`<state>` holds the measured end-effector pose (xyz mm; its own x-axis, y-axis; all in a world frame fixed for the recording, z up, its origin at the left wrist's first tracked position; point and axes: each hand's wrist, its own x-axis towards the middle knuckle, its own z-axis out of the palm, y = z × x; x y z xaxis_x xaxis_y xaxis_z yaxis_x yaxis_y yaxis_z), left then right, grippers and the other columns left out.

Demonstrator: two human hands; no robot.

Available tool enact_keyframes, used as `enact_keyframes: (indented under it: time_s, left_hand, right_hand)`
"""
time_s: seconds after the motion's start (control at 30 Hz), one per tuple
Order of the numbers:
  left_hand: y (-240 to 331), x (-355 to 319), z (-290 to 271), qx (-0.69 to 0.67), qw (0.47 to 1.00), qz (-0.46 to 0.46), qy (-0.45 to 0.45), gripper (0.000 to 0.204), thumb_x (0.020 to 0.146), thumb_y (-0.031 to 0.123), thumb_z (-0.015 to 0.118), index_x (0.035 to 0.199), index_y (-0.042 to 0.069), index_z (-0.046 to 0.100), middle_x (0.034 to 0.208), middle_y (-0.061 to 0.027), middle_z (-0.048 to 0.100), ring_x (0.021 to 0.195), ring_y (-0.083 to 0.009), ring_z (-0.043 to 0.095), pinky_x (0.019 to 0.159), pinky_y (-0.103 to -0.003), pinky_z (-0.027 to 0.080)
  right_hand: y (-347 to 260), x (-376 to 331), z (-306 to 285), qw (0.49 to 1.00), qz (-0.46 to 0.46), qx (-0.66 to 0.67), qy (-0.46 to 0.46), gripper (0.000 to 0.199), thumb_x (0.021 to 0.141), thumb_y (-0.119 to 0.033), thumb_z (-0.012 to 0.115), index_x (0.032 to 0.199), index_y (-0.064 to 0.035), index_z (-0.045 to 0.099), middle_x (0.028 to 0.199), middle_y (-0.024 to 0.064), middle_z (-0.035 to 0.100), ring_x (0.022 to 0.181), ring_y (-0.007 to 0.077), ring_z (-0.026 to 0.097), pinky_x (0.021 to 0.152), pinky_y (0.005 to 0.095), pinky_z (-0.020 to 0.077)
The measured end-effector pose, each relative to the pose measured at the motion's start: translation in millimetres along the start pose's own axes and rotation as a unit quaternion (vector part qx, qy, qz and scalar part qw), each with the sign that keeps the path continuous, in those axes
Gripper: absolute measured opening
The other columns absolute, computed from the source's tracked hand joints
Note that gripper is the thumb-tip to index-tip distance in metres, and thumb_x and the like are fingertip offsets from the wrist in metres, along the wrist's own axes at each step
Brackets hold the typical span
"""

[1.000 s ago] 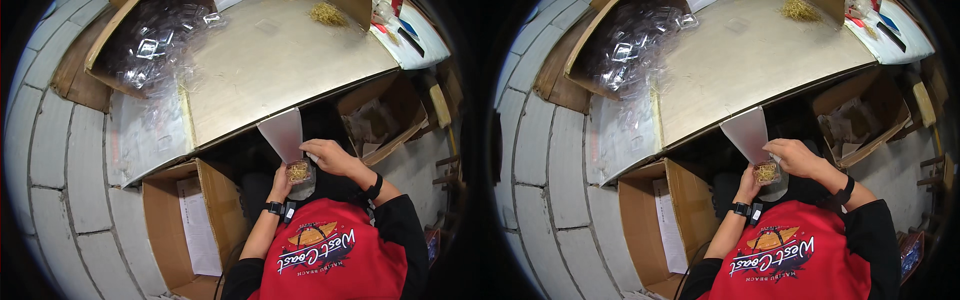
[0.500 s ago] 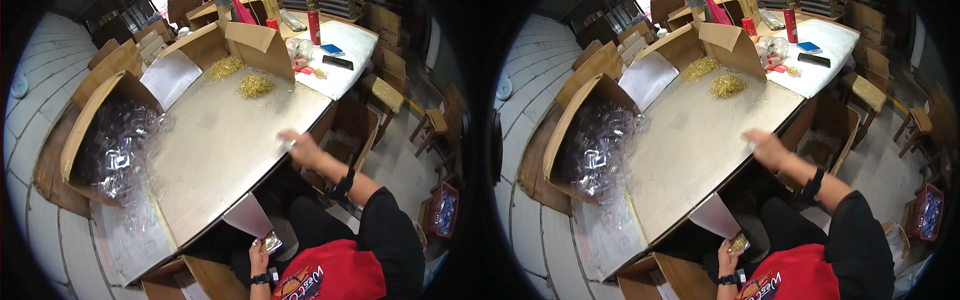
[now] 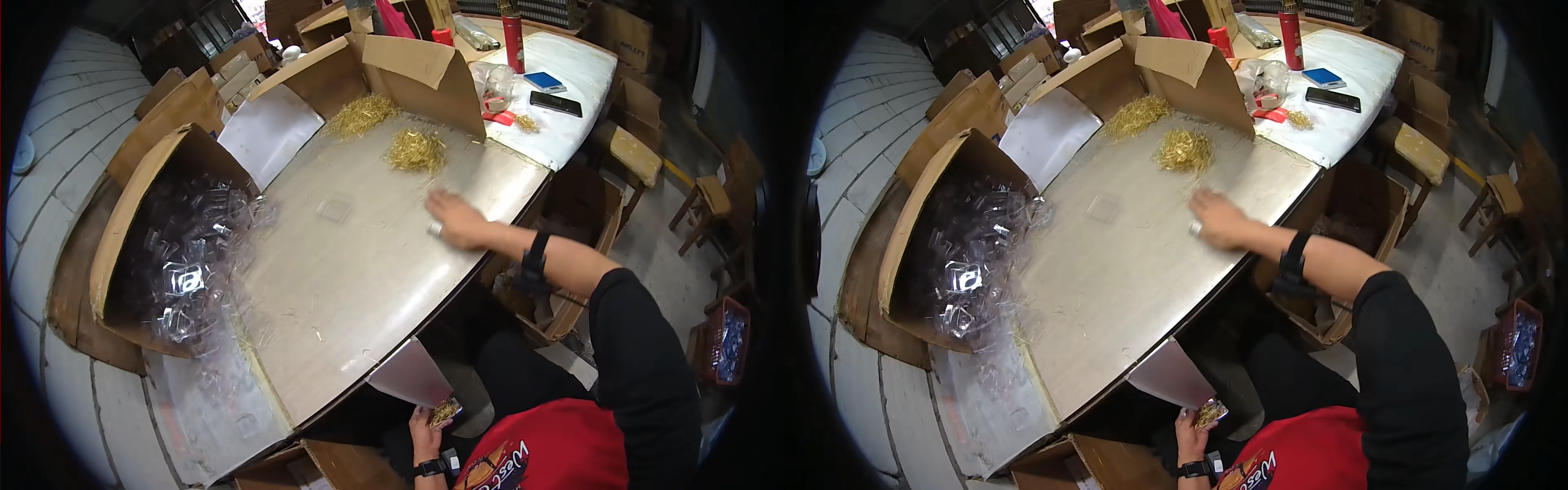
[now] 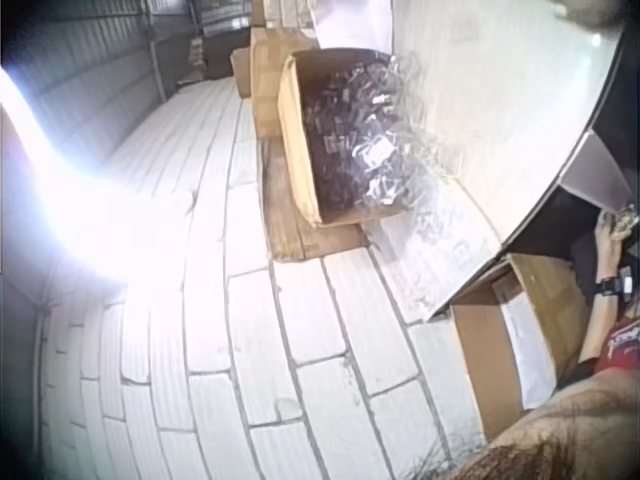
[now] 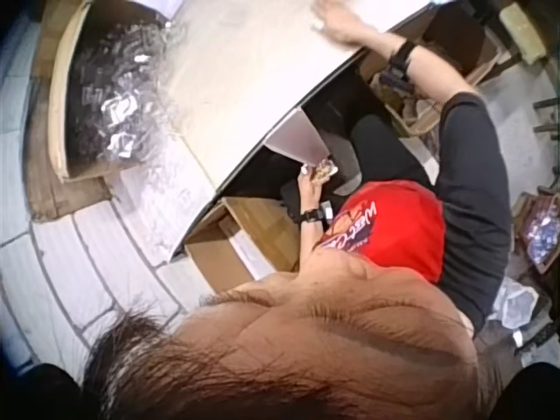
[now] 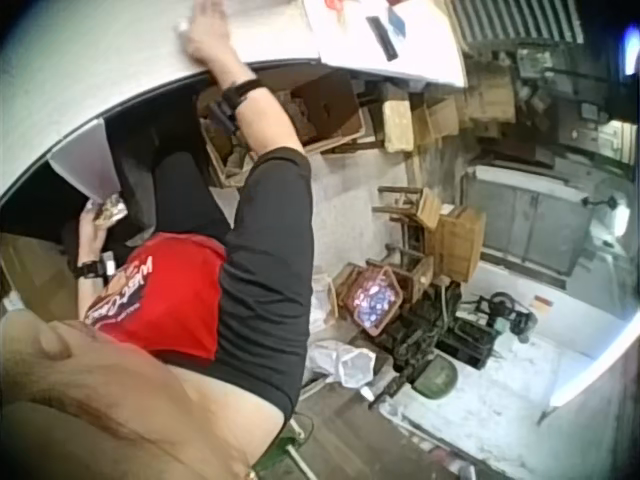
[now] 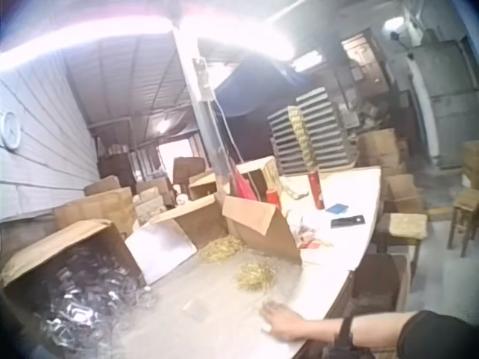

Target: The person scoops loose yellow noodles from a large cardboard box into small clear plastic containers using a white scoop. They place the filled containers into a cardboard box lined with white paper. The person repeats this process multiple times, handling the noodles and containers by hand.

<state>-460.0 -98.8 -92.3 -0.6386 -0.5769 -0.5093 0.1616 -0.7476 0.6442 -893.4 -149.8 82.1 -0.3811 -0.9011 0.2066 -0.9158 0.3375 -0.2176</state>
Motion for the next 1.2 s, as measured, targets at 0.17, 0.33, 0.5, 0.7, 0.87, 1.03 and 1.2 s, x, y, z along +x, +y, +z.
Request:
enact_keyframes:
  time_s: [0.17,0.33,0.5,0.7,0.87,1.03,1.2]
  left_hand:
    - [11,-3,2,-0.115,0.991,-0.054,-0.034,0.037,0.096,0.028,0.038,0.116,-0.001,0.048,0.108,-0.0207,0.061,0.092,-0.0325,0.064,0.059,-0.044,0.059]
    - [-3,3,-14,-0.052,0.998,-0.008,-0.025,0.036,0.096,0.025,0.038,0.116,-0.003,0.049,0.11,-0.0193,0.06,0.091,-0.0312,0.064,0.061,-0.042,0.059]
    - [-1,-9,-9,-0.018,0.999,0.038,0.015,0.027,0.095,0.016,0.045,0.112,-0.004,0.052,0.102,-0.0167,0.062,0.085,-0.0258,0.066,0.062,-0.037,0.059]
    - [7,-6,19,0.021,0.999,0.002,0.042,0.024,0.095,0.016,0.048,0.109,-0.003,0.052,0.096,-0.0141,0.063,0.078,-0.023,0.067,0.056,-0.034,0.059]
    - [23,-17,36,0.002,1.0,0.005,0.028,0.033,0.098,0.029,0.042,0.109,0.0,0.052,0.096,-0.0116,0.063,0.083,-0.0233,0.067,0.06,-0.037,0.059]
    - [17,-23,25,-0.01,1.0,0.002,0.015,0.04,0.098,0.034,0.038,0.115,0.0,0.052,0.102,-0.0132,0.063,0.087,-0.0234,0.066,0.065,-0.036,0.058]
    - [20,-23,32,-0.001,1.0,0.002,0.009,0.041,0.099,0.034,0.037,0.116,-0.001,0.051,0.105,-0.0127,0.062,0.09,-0.0225,0.065,0.067,-0.035,0.058]
  right_hand:
    - [-12,-13,-20,0.965,0.036,0.25,0.071,0.042,0.09,-0.031,0.049,0.121,-0.0028,0.052,0.13,0.0192,0.048,0.122,0.0337,0.044,0.103,0.038,0.0346]
    - [173,-18,-43,0.962,0.151,-0.047,0.221,0.054,0.086,-0.025,0.052,0.13,0.0051,0.041,0.136,0.024,0.04,0.129,0.035,0.036,0.106,0.0375,0.031]
    - [101,-18,-29,0.999,0.045,0.006,0.011,0.063,0.091,-0.042,0.045,0.138,-0.0012,0.034,0.143,0.0189,0.033,0.136,0.032,0.027,0.11,0.0417,0.0229]
    - [-98,-23,3,0.995,-0.069,0.064,-0.04,0.075,0.089,-0.046,0.048,0.139,0.0043,0.026,0.146,0.0224,0.025,0.138,0.0328,0.021,0.113,0.0394,0.0179]
    - [-189,18,35,0.991,-0.099,0.068,-0.065,0.075,0.09,-0.048,0.044,0.142,0.0012,0.023,0.148,0.0214,0.021,0.139,0.0351,0.015,0.114,0.0408,0.0149]
    - [-257,46,58,0.972,-0.189,0.106,-0.096,0.072,0.089,-0.05,0.043,0.144,-0.0071,0.022,0.149,0.0194,0.021,0.139,0.0365,0.013,0.113,0.0441,0.0136]
    - [-283,55,72,0.95,-0.284,0.098,-0.088,0.057,0.091,-0.035,0.044,0.14,-0.0068,0.031,0.146,0.0172,0.028,0.137,0.0366,0.019,0.111,0.044,0.0189]
